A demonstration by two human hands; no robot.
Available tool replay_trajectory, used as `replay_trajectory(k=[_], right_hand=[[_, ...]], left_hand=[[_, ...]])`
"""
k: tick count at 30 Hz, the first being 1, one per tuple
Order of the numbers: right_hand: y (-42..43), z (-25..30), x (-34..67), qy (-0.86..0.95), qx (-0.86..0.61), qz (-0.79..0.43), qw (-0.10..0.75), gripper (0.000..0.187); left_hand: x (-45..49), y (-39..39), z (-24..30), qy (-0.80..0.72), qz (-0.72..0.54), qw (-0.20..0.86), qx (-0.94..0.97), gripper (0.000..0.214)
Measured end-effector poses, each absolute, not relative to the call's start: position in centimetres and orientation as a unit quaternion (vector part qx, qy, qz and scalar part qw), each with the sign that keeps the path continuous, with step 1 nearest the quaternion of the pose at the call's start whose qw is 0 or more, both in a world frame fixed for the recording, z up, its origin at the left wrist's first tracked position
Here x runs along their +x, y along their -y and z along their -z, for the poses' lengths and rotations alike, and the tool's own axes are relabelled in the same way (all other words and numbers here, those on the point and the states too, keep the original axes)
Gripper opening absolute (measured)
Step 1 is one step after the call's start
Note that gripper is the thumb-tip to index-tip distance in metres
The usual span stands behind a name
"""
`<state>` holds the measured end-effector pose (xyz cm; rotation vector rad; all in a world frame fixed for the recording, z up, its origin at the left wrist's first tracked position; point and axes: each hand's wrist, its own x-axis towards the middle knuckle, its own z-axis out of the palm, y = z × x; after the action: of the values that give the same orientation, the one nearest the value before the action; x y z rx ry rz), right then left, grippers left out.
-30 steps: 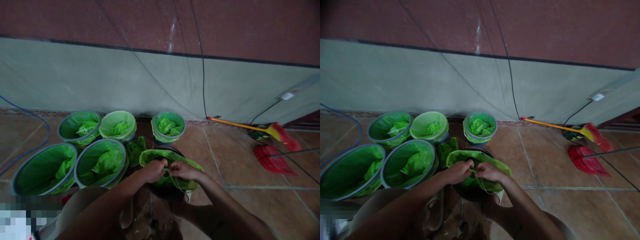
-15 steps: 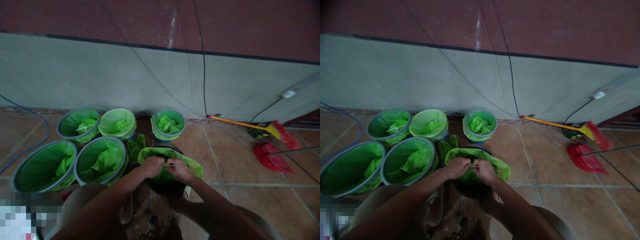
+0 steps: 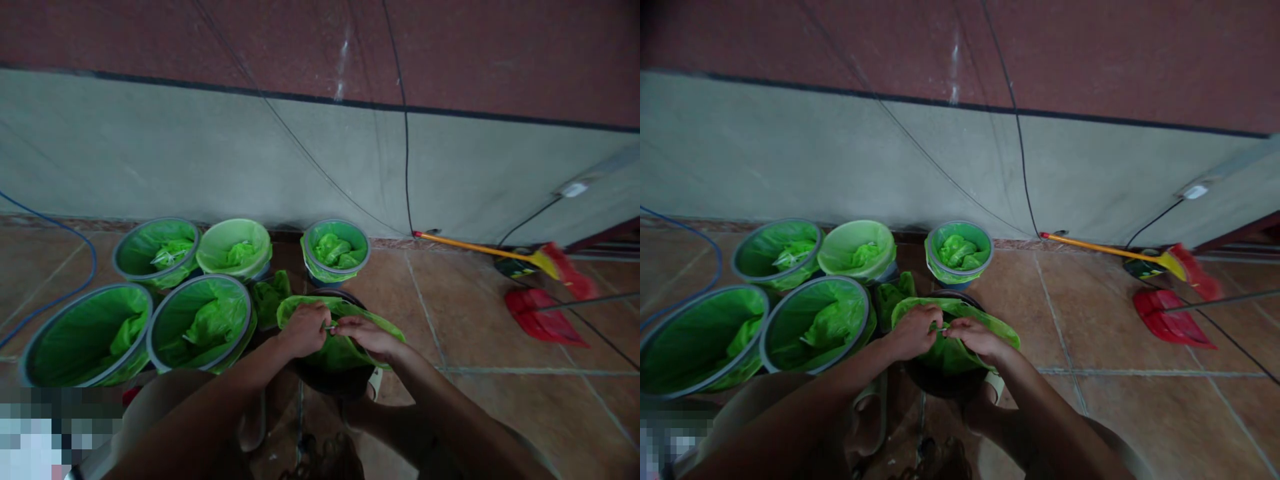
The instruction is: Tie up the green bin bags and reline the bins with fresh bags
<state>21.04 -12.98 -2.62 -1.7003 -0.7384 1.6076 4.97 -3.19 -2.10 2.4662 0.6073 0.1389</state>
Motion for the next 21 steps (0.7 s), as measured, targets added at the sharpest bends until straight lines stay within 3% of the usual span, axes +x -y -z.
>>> replay_trajectory(k=[7, 9, 14, 21], right_hand=[[12.7, 2.5, 21.5, 0.358, -0.636, -0.613, 0.302, 0.025], [12.1, 2.4, 22.3, 0.401, -0.684, -0.549, 0.265, 0.029], [10.5, 2.7, 24.6, 0.489, -0.832, -0.238, 0.106, 0.028], [9.8, 6.5, 23.1, 0.546, -0.81, -0.212, -0.032, 0.038]], left_hand=[[5.0, 3.7, 1.8, -0.215, -0.01, 0.304, 0.928, 0.013], [5.0, 3.7, 1.4, -0.215, -0.014, 0.308, 0.927, 0.015], [4.9, 3.3, 0.9, -0.21, -0.033, 0.332, 0.919, 0.01], [4.6, 3.3, 0.9, -0.171, -0.036, 0.355, 0.918, 0.011]])
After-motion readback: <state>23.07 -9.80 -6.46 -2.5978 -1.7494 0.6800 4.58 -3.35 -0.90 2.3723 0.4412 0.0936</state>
